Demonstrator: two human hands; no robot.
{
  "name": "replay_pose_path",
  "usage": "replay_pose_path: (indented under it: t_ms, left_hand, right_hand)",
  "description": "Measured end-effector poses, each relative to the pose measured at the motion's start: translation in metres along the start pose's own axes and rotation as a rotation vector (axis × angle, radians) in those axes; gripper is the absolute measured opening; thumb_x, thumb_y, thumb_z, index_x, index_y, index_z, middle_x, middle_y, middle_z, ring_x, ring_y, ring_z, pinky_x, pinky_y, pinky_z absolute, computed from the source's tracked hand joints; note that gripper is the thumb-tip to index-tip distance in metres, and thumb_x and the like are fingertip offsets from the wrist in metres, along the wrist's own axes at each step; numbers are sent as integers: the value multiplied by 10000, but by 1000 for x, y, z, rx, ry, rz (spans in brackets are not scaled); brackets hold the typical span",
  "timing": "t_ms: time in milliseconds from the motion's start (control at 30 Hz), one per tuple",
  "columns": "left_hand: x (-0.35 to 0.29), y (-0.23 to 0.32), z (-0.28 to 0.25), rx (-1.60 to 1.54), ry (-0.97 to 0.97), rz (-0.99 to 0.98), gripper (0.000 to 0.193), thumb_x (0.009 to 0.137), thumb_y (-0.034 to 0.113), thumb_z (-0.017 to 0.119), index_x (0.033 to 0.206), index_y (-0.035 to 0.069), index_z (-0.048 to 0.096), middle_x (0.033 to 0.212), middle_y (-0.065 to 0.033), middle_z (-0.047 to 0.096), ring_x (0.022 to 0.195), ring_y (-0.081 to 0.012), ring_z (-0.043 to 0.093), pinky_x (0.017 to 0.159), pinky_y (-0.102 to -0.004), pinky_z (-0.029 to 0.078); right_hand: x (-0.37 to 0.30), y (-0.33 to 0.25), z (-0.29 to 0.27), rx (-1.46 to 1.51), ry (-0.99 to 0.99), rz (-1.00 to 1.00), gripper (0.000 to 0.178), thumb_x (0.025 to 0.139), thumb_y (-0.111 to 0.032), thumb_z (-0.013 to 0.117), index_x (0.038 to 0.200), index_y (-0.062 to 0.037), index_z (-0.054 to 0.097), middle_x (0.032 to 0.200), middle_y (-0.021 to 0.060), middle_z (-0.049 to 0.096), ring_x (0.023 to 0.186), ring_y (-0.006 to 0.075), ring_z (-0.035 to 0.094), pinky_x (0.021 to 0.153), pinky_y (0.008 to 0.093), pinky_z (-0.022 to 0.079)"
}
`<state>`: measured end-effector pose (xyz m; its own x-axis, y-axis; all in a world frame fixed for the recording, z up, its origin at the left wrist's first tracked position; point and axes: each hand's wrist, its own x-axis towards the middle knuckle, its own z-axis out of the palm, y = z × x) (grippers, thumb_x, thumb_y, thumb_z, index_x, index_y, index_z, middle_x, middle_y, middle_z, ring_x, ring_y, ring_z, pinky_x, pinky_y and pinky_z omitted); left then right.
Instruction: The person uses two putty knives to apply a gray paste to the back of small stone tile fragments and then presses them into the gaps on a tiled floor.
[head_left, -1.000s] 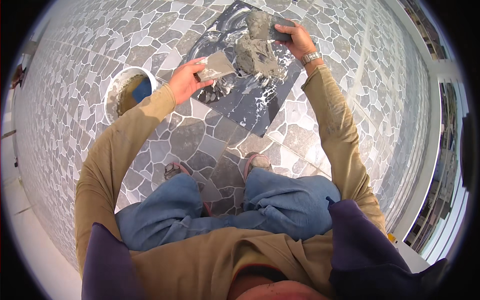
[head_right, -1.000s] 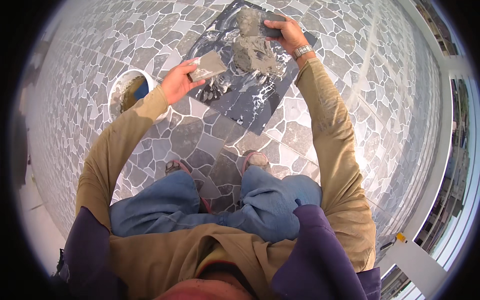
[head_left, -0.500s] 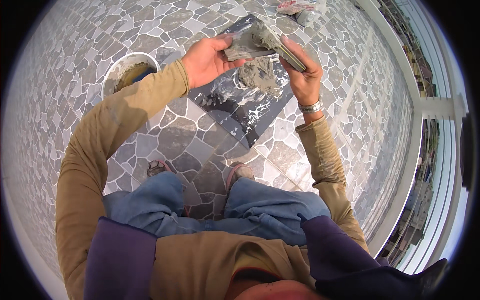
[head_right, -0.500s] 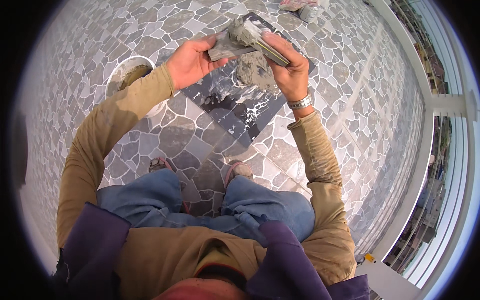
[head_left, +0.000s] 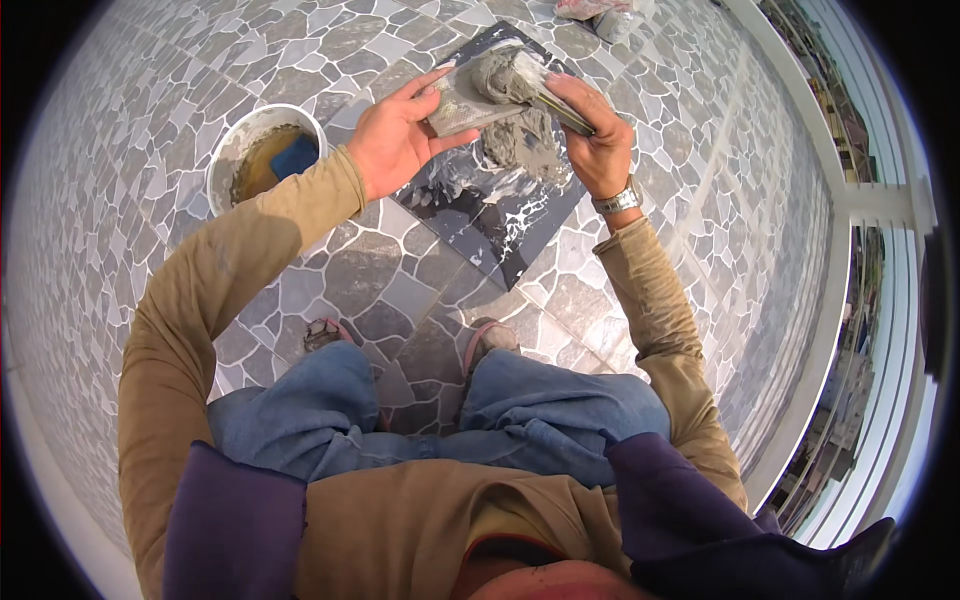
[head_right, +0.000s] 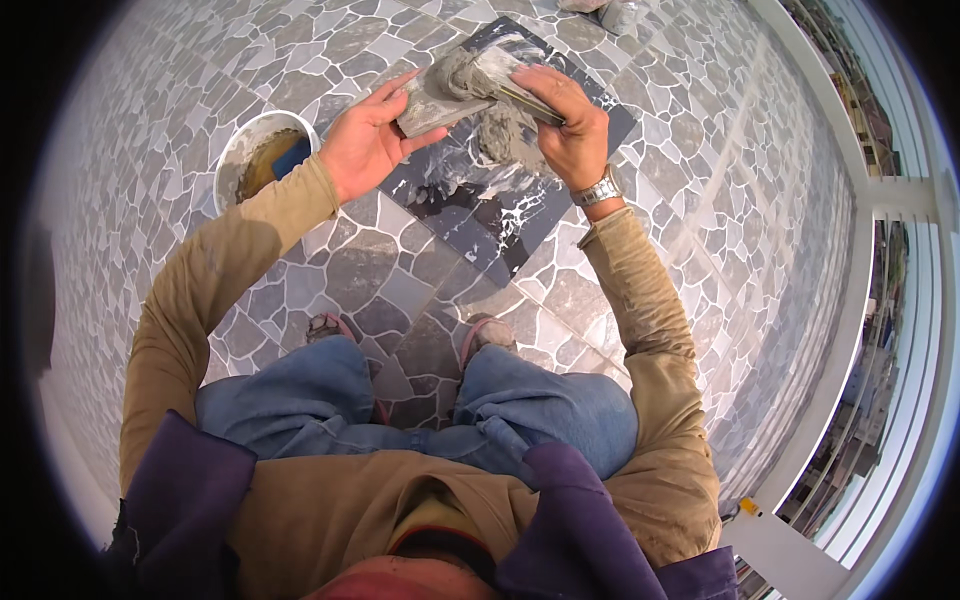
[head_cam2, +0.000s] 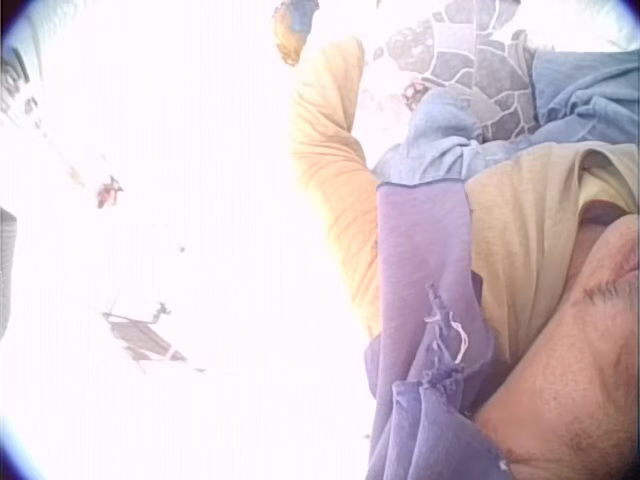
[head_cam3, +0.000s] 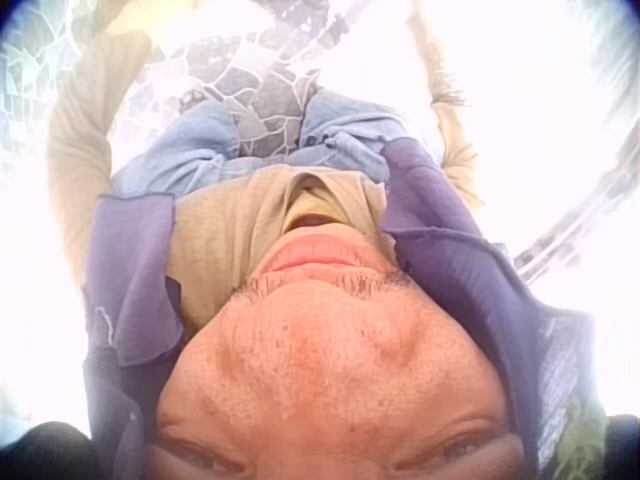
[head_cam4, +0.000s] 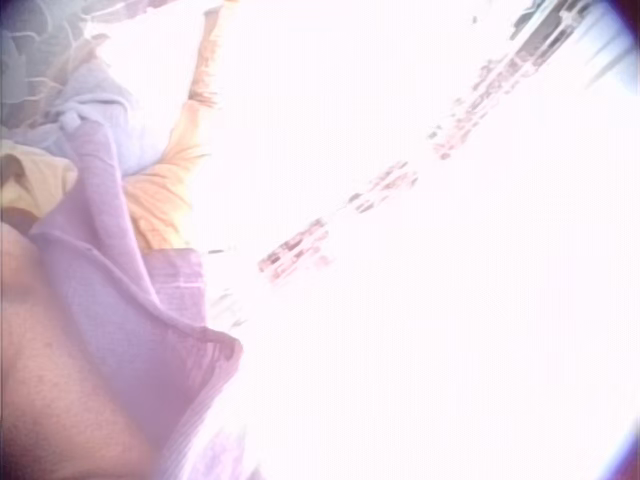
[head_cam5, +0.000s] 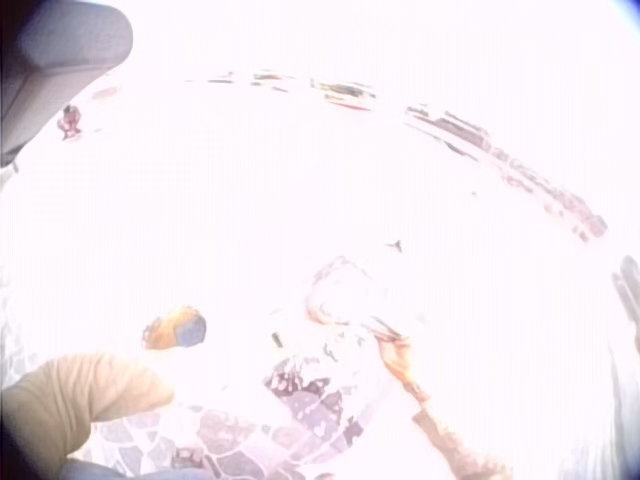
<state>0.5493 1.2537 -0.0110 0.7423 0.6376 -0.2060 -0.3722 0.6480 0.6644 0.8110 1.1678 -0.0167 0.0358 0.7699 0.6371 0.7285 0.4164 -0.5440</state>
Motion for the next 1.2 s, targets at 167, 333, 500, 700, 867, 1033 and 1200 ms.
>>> replay_pose_path:
  t_ms: [167,333,500,700,867,1033,1200]
  left_hand:
    - [3,-5,-7,32,-5,15,457,1097,162,349,1545,74,313,1494,-110,459,1329,-261,521,1083,-451,521]
    - [10,-7,-18,49,8,2,461,1098,167,351,1548,78,307,1493,-106,462,1331,-251,521,1082,-447,521]
    - [12,-4,-13,81,-20,-2,472,1097,175,359,1554,74,295,1493,-106,464,1321,-246,532,1069,-437,533]
    - [15,0,-31,90,13,-8,486,1095,187,371,1554,52,284,1475,-130,482,1298,-249,557,1012,-388,569]
    - [15,-3,-37,87,-26,-107,479,1094,203,379,1534,22,316,1416,-164,538,1226,-296,614,936,-343,598]
    - [14,-7,-27,101,-39,-176,467,1093,205,384,1515,9,341,1401,-161,553,1191,-298,638,877,-300,608]
    - [13,-6,-27,111,-51,-190,463,1094,210,381,1512,13,352,1397,-156,559,1185,-290,642,845,-287,607]
  right_hand:
    - [1,7,1,-77,-17,-53,551,725,162,564,1164,-127,733,1153,96,735,1181,292,665,1012,363,521]
    - [1,17,4,-202,-33,-108,628,675,161,557,1193,-152,723,1187,78,724,1213,283,641,1006,373,534]
    - [-3,43,-6,-392,-85,-70,567,722,90,613,1221,-163,709,1240,53,708,1188,262,650,982,357,546]
    - [5,39,-24,429,51,662,327,884,11,637,1210,-12,654,1139,94,706,1002,216,699,800,371,612]
    - [14,38,-44,1153,99,835,268,946,-81,647,1173,43,581,1072,116,683,883,233,674,667,409,571]
    - [5,31,-35,1133,25,770,310,966,-130,660,1207,36,557,1034,103,660,860,206,661,636,382,570]
    - [12,26,-37,1034,-111,703,358,953,-130,692,1240,41,564,1027,86,663,844,177,655,634,358,550]
